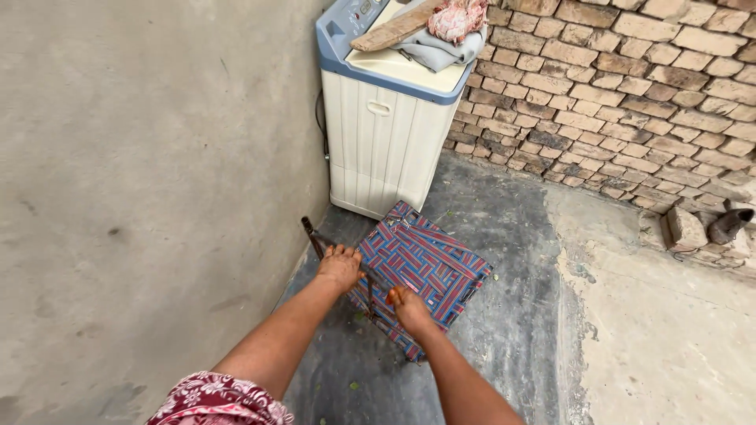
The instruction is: Cleaning and repairing a metal chair using a cloth and screwdriver, then moving it across the courtyard.
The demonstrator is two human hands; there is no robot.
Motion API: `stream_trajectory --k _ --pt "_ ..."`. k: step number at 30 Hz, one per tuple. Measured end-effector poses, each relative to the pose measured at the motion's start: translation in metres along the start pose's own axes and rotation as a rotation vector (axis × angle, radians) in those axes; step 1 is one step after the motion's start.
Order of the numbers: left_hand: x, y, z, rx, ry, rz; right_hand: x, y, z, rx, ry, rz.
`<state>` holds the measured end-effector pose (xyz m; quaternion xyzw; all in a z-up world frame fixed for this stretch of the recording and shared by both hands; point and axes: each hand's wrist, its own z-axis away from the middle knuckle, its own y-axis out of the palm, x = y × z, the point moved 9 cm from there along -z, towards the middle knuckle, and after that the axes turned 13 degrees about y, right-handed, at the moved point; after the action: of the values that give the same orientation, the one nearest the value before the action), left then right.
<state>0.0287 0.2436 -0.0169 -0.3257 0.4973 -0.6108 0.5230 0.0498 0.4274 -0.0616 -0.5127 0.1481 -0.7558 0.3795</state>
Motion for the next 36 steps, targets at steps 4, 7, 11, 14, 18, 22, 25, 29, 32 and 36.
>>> stream_trajectory --k 4,7,11,14,18,22,25,29,32,36 --pt "0.026 0.04 0.026 0.026 0.076 -0.044 -0.003 0.045 0.03 0.03 -0.047 -0.028" --pt "0.041 0.063 0.059 0.11 0.071 -0.057 -0.014 0.088 0.047 0.1 -0.049 -0.019" --pt "0.052 0.098 0.096 0.16 0.141 -0.089 -0.018 0.132 0.076 0.203 -0.118 -0.042" --pt "0.047 0.124 0.116 0.173 0.2 -0.131 -0.014 0.139 0.108 0.21 -0.13 0.083" --pt "0.025 0.138 0.152 0.185 0.285 -0.03 -0.025 0.142 0.146 0.339 -0.053 0.158" --pt "-0.006 0.143 0.174 0.226 0.262 -0.013 -0.048 0.133 0.161 0.35 -0.051 0.179" --pt "-0.021 0.151 0.189 0.304 0.174 0.03 -0.056 0.12 0.171 0.327 -0.073 0.231" --pt "-0.04 0.16 0.199 0.263 0.153 0.15 -0.074 0.113 0.185 0.359 -0.006 0.318" --pt "-0.047 0.185 0.206 0.26 0.105 0.105 -0.088 0.116 0.203 0.323 -0.031 0.376" --pt "-0.055 0.196 0.239 0.323 -0.053 -0.009 -0.091 0.12 0.223 0.233 -0.041 0.453"
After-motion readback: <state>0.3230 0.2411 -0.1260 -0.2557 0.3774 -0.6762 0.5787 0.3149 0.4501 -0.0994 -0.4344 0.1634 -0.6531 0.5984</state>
